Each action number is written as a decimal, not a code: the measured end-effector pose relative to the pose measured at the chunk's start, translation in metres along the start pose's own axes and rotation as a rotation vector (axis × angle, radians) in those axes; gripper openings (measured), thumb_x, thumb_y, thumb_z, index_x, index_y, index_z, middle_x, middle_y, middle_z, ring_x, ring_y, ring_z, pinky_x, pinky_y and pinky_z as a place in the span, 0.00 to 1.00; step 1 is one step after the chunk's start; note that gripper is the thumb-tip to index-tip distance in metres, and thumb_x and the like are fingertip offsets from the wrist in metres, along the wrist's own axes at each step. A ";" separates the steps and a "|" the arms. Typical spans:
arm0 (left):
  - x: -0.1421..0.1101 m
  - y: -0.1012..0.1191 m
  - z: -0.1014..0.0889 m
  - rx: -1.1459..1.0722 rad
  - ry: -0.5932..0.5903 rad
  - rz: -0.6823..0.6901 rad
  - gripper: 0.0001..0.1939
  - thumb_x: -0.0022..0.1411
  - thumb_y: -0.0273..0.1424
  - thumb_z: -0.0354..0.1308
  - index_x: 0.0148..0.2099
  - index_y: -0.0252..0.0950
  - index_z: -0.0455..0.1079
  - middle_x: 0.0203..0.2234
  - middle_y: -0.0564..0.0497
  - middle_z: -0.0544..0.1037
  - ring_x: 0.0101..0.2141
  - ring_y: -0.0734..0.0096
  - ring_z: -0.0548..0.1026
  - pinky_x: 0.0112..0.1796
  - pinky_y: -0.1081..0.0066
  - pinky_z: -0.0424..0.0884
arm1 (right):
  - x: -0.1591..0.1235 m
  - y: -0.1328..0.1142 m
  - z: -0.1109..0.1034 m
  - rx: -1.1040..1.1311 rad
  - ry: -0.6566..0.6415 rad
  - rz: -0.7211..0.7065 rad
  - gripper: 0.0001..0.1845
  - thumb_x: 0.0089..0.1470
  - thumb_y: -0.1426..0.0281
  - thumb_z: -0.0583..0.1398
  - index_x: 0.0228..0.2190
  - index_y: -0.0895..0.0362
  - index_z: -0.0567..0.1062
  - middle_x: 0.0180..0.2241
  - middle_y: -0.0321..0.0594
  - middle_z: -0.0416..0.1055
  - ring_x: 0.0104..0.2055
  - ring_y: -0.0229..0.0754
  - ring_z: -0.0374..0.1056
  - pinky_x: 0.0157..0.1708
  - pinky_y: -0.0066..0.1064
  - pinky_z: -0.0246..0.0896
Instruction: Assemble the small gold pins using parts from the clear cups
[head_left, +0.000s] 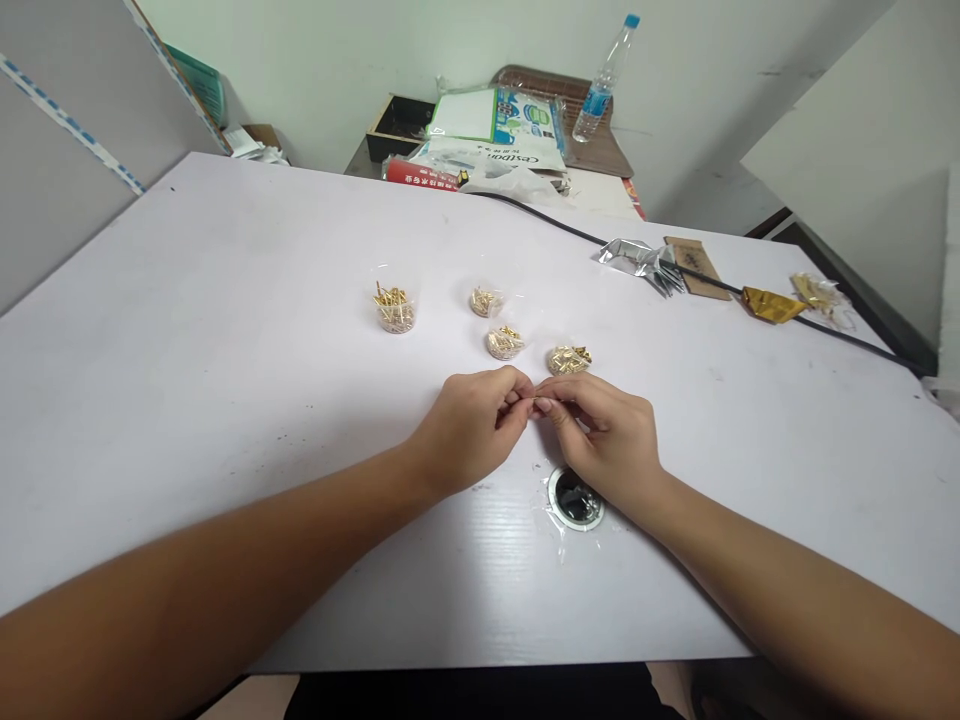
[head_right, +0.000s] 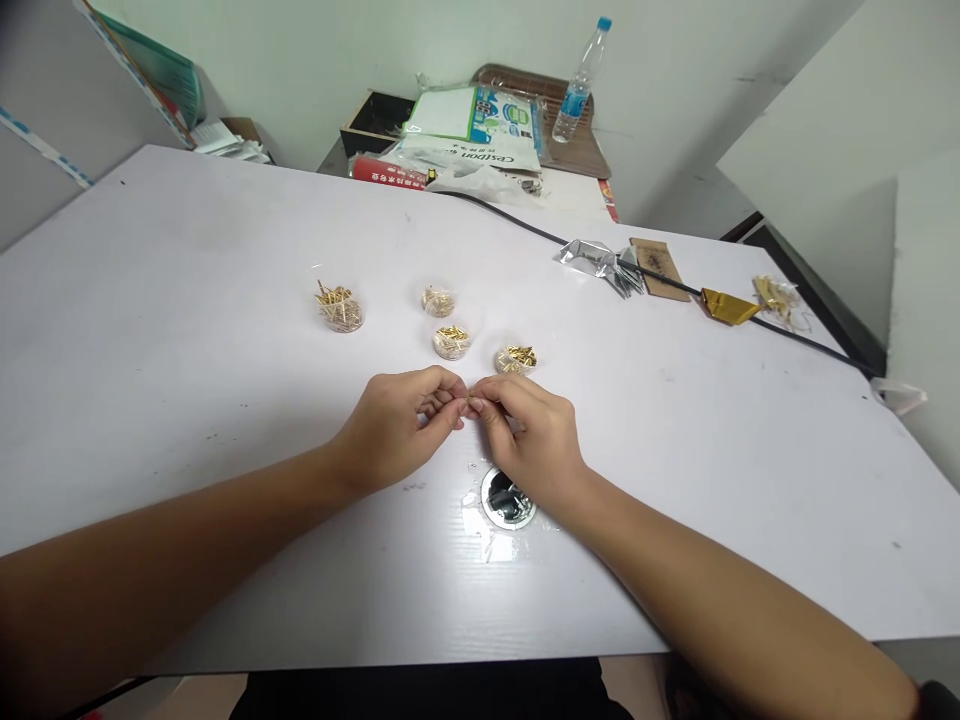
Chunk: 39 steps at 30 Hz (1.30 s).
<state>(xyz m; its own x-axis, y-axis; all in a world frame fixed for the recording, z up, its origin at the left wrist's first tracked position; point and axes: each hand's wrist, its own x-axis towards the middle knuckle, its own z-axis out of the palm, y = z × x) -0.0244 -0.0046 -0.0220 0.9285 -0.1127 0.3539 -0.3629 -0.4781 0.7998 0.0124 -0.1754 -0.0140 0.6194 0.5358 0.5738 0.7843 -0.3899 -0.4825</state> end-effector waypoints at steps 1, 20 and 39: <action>0.000 0.000 0.000 0.004 0.007 0.008 0.04 0.61 0.24 0.53 0.35 0.32 0.68 0.24 0.51 0.77 0.25 0.75 0.75 0.29 0.75 0.70 | 0.000 0.000 0.000 0.005 -0.001 0.012 0.07 0.58 0.79 0.57 0.33 0.58 0.74 0.32 0.39 0.75 0.33 0.36 0.72 0.30 0.25 0.67; 0.000 -0.004 0.003 0.109 0.043 0.091 0.04 0.61 0.22 0.53 0.35 0.32 0.68 0.26 0.51 0.78 0.26 0.74 0.75 0.30 0.74 0.71 | 0.002 -0.004 0.001 0.427 -0.110 0.593 0.10 0.57 0.66 0.61 0.32 0.62 0.76 0.29 0.43 0.76 0.31 0.39 0.73 0.31 0.27 0.69; 0.000 0.003 -0.003 -0.148 -0.036 -0.060 0.02 0.64 0.26 0.55 0.38 0.35 0.67 0.27 0.56 0.78 0.29 0.78 0.77 0.33 0.77 0.73 | 0.003 -0.001 -0.001 0.708 -0.184 0.609 0.17 0.58 0.57 0.60 0.32 0.60 0.69 0.30 0.41 0.72 0.34 0.38 0.71 0.38 0.32 0.70</action>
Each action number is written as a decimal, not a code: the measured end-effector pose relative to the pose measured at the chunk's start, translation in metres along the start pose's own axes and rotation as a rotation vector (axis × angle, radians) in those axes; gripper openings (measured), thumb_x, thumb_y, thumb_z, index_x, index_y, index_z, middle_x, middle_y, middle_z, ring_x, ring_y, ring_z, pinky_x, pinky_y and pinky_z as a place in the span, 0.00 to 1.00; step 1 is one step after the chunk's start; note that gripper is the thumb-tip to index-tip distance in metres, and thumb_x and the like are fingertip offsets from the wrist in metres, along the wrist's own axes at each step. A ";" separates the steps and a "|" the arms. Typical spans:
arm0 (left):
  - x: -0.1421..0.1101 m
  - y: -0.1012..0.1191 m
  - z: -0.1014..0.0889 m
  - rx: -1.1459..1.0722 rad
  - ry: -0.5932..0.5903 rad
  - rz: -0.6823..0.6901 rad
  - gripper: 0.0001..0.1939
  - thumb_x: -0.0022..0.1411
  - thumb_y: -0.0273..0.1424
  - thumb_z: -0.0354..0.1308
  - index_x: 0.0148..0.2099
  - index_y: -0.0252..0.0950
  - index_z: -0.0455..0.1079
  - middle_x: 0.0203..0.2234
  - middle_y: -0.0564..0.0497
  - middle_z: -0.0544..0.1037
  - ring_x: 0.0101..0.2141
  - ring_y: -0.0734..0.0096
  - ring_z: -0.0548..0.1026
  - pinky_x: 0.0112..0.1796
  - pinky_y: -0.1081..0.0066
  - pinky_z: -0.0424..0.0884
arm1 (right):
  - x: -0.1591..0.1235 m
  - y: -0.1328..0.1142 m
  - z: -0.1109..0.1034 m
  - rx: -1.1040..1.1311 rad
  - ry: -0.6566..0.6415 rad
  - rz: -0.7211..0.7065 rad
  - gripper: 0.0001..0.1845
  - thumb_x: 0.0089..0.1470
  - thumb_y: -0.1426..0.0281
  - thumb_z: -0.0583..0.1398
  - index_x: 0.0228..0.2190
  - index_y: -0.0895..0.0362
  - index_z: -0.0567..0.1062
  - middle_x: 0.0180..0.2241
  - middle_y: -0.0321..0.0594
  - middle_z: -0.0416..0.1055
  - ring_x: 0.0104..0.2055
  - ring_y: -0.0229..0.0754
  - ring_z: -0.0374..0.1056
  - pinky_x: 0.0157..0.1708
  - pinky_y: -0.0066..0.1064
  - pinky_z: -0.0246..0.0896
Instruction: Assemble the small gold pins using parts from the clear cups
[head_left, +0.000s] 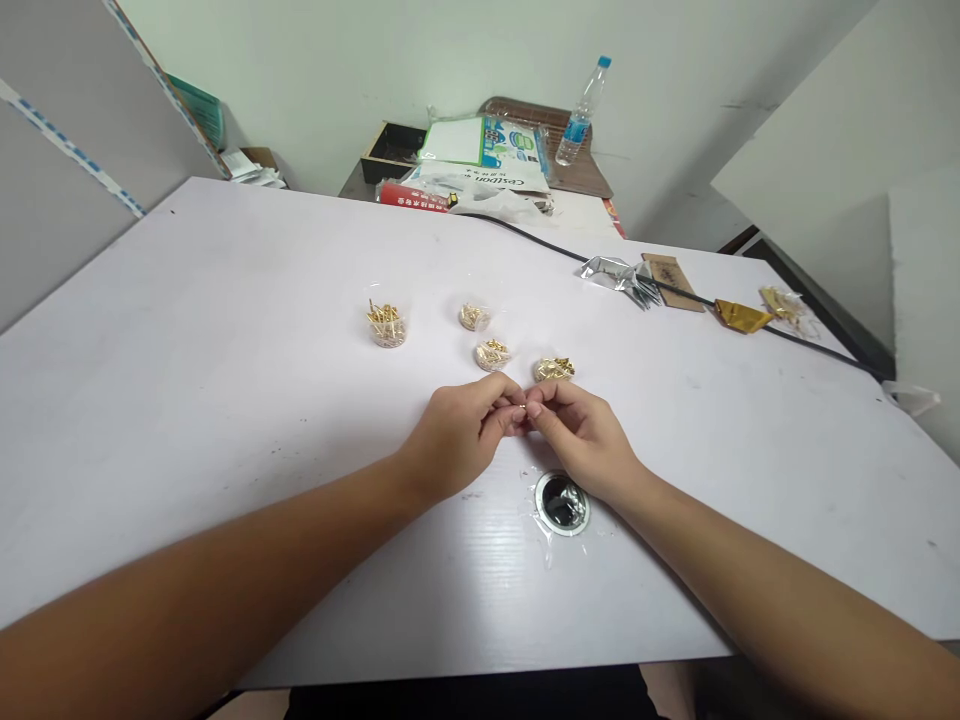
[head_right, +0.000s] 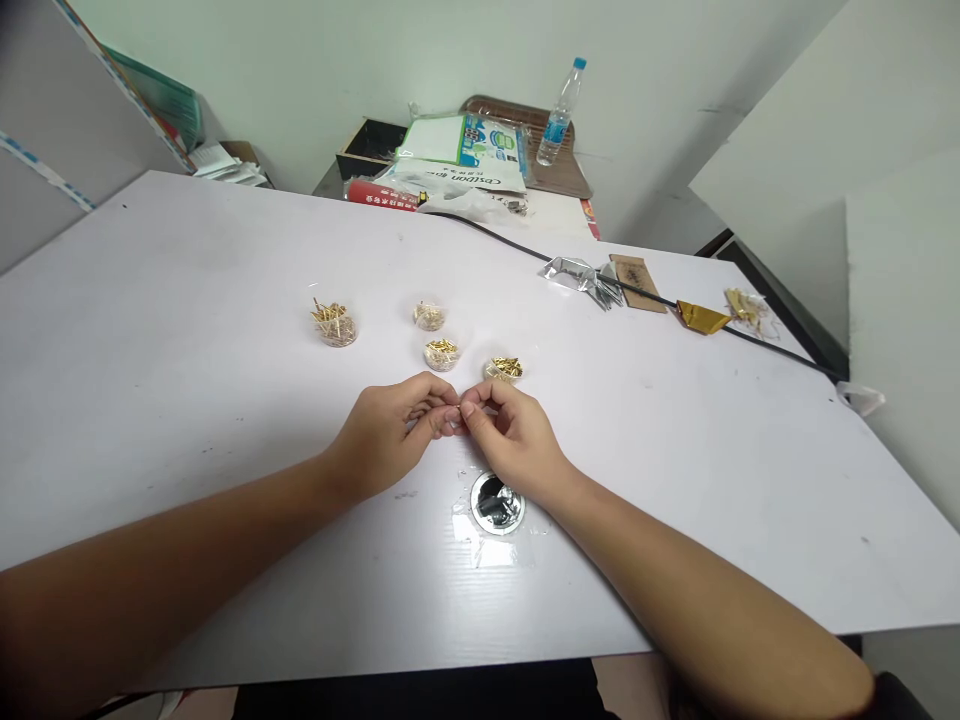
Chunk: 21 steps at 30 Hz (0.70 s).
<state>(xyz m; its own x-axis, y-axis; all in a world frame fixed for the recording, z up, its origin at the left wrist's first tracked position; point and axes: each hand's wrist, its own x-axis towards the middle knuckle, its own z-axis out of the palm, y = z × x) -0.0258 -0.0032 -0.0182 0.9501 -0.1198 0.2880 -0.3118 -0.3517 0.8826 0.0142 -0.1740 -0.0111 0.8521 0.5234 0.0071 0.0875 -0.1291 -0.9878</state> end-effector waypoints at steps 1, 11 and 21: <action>0.000 0.000 0.000 -0.008 0.002 -0.010 0.01 0.64 0.26 0.55 0.37 0.35 0.67 0.27 0.56 0.78 0.29 0.77 0.77 0.33 0.77 0.73 | 0.000 0.000 0.000 0.011 0.001 0.003 0.17 0.58 0.56 0.60 0.32 0.59 0.69 0.30 0.41 0.71 0.34 0.38 0.71 0.38 0.32 0.70; 0.001 -0.002 0.000 -0.067 -0.018 -0.035 0.02 0.64 0.27 0.55 0.38 0.35 0.68 0.27 0.53 0.78 0.30 0.74 0.78 0.35 0.73 0.75 | 0.000 -0.001 0.001 0.049 0.008 0.030 0.20 0.57 0.54 0.61 0.32 0.59 0.67 0.30 0.41 0.72 0.33 0.37 0.70 0.39 0.33 0.71; 0.002 -0.001 -0.002 -0.043 -0.052 -0.049 0.04 0.66 0.29 0.51 0.38 0.35 0.64 0.28 0.51 0.77 0.30 0.73 0.76 0.34 0.71 0.74 | -0.002 -0.002 -0.001 0.111 -0.021 0.022 0.17 0.58 0.57 0.61 0.33 0.59 0.68 0.32 0.41 0.72 0.35 0.39 0.71 0.41 0.34 0.71</action>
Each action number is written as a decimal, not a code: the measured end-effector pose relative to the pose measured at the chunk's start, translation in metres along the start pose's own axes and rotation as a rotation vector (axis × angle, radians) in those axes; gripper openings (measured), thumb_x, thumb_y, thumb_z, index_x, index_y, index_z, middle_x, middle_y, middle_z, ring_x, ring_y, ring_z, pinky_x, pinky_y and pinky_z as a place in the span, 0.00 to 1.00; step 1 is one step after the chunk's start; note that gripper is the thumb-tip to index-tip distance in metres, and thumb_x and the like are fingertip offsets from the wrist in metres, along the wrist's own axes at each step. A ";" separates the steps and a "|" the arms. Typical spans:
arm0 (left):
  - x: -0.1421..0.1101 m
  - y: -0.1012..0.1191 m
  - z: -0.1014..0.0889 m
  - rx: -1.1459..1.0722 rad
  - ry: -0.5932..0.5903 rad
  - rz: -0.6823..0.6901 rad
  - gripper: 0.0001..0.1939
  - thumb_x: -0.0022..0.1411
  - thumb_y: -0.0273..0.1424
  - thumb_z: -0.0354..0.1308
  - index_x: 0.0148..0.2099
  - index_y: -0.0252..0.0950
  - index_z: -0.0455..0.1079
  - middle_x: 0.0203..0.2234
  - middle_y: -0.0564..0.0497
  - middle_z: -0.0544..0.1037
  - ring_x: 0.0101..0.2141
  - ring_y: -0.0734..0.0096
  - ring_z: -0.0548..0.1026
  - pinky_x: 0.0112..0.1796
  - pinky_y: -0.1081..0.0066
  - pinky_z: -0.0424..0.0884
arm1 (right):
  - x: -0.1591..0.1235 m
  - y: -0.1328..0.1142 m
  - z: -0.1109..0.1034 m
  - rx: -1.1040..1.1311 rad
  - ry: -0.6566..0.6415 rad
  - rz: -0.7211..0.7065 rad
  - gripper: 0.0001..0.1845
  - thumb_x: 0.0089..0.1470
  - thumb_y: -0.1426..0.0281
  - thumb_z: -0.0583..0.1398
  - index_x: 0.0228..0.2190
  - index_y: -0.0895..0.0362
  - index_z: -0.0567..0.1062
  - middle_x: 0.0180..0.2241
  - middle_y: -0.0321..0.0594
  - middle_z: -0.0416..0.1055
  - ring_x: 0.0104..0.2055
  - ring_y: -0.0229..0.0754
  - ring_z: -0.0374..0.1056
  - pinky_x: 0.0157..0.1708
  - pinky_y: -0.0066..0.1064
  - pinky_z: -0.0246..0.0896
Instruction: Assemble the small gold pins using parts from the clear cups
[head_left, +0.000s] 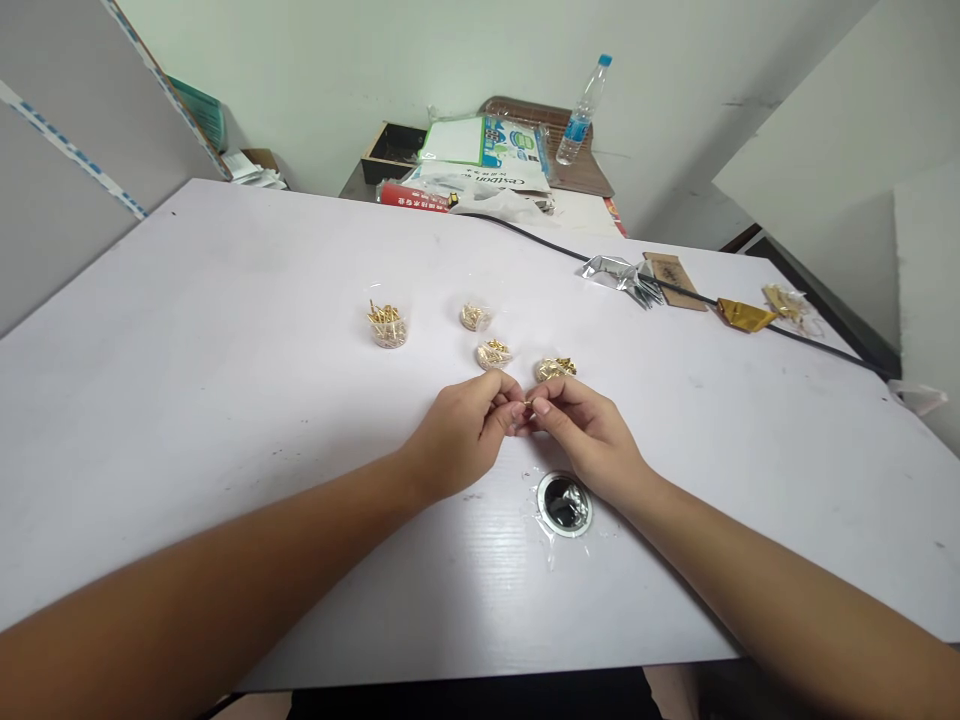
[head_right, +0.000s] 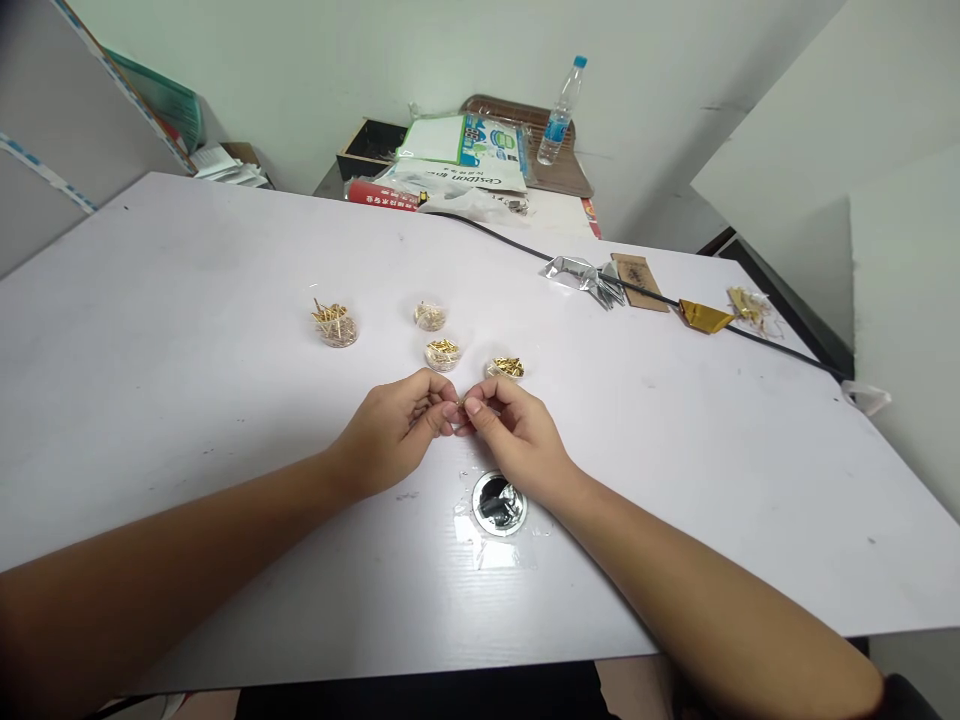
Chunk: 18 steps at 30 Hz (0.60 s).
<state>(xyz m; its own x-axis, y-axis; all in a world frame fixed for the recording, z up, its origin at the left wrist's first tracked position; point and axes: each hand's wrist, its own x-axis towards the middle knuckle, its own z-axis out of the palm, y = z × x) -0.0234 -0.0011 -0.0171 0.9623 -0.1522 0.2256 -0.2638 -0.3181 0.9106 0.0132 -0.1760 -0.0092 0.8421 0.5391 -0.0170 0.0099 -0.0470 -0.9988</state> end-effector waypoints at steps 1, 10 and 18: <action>0.000 0.000 0.000 -0.013 -0.016 0.005 0.04 0.67 0.29 0.50 0.38 0.35 0.64 0.28 0.51 0.76 0.30 0.73 0.75 0.34 0.71 0.74 | 0.000 0.001 -0.001 0.022 -0.008 -0.007 0.16 0.59 0.58 0.61 0.33 0.59 0.68 0.32 0.41 0.71 0.35 0.38 0.71 0.41 0.34 0.71; 0.001 0.002 -0.003 -0.255 -0.101 -0.024 0.06 0.68 0.30 0.49 0.38 0.34 0.62 0.27 0.52 0.73 0.28 0.77 0.72 0.32 0.74 0.72 | 0.002 0.007 -0.005 0.160 -0.042 -0.142 0.13 0.63 0.63 0.57 0.30 0.58 0.71 0.31 0.38 0.69 0.33 0.36 0.68 0.36 0.33 0.68; 0.003 0.006 -0.007 -0.351 -0.149 -0.108 0.08 0.68 0.32 0.50 0.36 0.33 0.62 0.26 0.51 0.72 0.26 0.78 0.71 0.30 0.74 0.72 | 0.000 0.004 -0.006 0.180 -0.050 -0.147 0.18 0.57 0.66 0.63 0.22 0.59 0.62 0.26 0.39 0.72 0.26 0.36 0.70 0.26 0.31 0.70</action>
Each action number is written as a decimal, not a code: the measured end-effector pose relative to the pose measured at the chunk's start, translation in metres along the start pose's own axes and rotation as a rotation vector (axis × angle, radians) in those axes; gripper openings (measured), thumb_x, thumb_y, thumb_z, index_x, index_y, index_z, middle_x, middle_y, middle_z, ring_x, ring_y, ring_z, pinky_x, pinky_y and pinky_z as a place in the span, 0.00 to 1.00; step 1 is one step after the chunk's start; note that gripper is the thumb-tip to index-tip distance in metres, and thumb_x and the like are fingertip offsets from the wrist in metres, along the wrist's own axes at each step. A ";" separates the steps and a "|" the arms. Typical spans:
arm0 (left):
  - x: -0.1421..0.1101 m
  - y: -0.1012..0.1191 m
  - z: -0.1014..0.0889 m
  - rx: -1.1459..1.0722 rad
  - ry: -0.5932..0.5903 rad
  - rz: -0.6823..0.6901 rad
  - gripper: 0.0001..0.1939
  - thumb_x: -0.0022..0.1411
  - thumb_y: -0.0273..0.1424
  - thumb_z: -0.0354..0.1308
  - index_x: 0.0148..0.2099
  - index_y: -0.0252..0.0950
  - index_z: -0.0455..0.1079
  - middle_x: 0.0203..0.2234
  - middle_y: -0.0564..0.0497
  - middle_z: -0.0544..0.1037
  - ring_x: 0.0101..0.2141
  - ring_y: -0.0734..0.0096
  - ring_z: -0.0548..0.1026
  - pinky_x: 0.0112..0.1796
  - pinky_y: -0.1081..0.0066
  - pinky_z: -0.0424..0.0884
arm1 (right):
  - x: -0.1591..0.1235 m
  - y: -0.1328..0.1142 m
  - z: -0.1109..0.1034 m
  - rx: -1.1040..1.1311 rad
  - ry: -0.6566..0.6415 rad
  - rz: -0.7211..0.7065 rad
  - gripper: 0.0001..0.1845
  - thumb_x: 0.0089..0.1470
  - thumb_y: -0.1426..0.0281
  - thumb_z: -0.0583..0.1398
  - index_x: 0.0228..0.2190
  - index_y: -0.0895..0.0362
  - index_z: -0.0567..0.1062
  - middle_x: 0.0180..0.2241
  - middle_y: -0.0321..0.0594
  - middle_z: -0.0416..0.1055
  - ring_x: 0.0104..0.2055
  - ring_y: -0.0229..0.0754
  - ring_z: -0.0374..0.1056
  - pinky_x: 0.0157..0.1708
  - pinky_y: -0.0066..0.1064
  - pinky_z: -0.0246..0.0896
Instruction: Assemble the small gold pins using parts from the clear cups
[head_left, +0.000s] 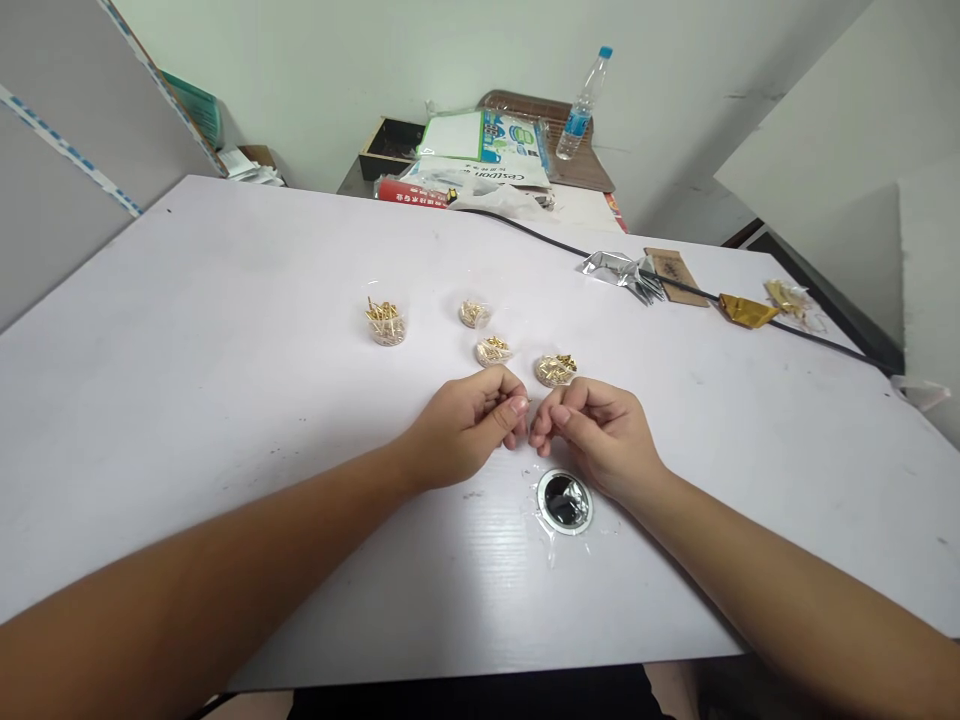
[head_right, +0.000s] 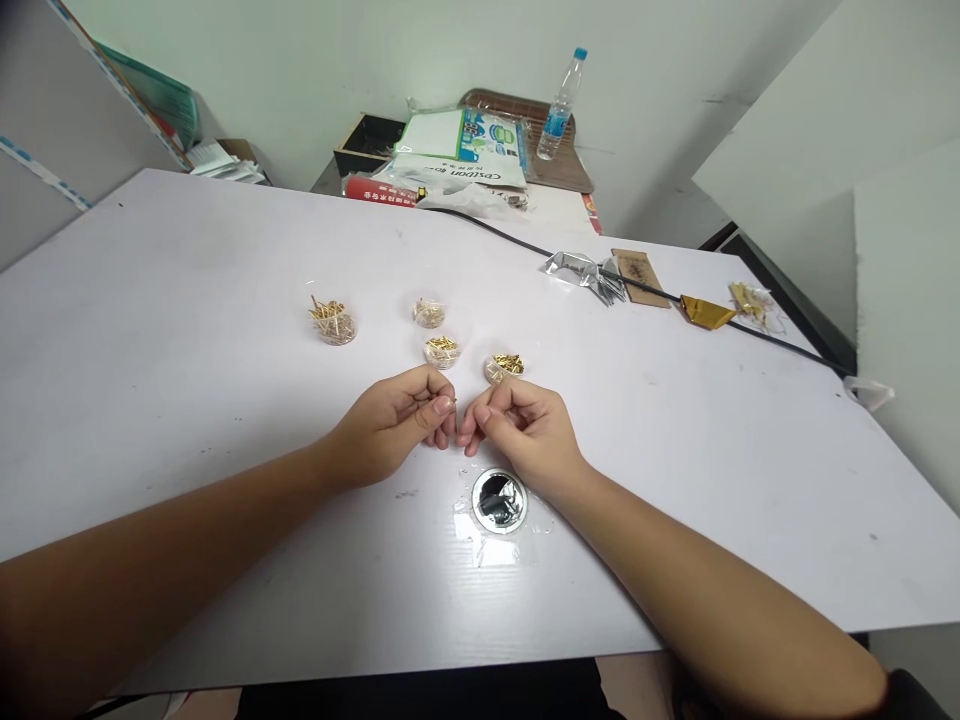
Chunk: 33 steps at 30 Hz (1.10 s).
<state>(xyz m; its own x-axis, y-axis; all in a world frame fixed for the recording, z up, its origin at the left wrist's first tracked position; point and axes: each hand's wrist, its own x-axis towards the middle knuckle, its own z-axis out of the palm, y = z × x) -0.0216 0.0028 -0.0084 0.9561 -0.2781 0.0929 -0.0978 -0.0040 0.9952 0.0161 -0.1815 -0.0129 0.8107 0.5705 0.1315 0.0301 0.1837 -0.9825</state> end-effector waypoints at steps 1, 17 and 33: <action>0.000 0.000 0.000 -0.001 -0.002 -0.005 0.08 0.68 0.32 0.50 0.36 0.33 0.62 0.27 0.51 0.72 0.26 0.77 0.71 0.30 0.74 0.72 | 0.000 0.000 0.000 -0.008 -0.007 0.017 0.19 0.56 0.66 0.63 0.21 0.59 0.62 0.25 0.39 0.71 0.25 0.36 0.70 0.24 0.30 0.70; 0.002 0.001 0.000 -0.035 0.002 -0.042 0.08 0.68 0.31 0.51 0.35 0.33 0.62 0.25 0.51 0.75 0.27 0.77 0.74 0.30 0.75 0.73 | 0.003 -0.004 0.001 -0.004 -0.029 0.119 0.19 0.52 0.64 0.67 0.27 0.58 0.62 0.22 0.35 0.73 0.23 0.36 0.72 0.20 0.26 0.71; 0.001 0.003 0.000 -0.047 0.060 -0.062 0.09 0.66 0.32 0.53 0.35 0.32 0.65 0.26 0.51 0.74 0.27 0.78 0.71 0.30 0.75 0.72 | 0.003 -0.003 0.001 -0.156 0.105 0.001 0.09 0.53 0.65 0.67 0.34 0.58 0.79 0.27 0.40 0.75 0.27 0.39 0.73 0.31 0.35 0.75</action>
<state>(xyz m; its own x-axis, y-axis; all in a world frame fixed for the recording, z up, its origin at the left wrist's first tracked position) -0.0204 0.0028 -0.0048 0.9749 -0.2203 0.0310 -0.0259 0.0264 0.9993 0.0174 -0.1794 -0.0098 0.8670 0.4827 0.1237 0.1128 0.0518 -0.9923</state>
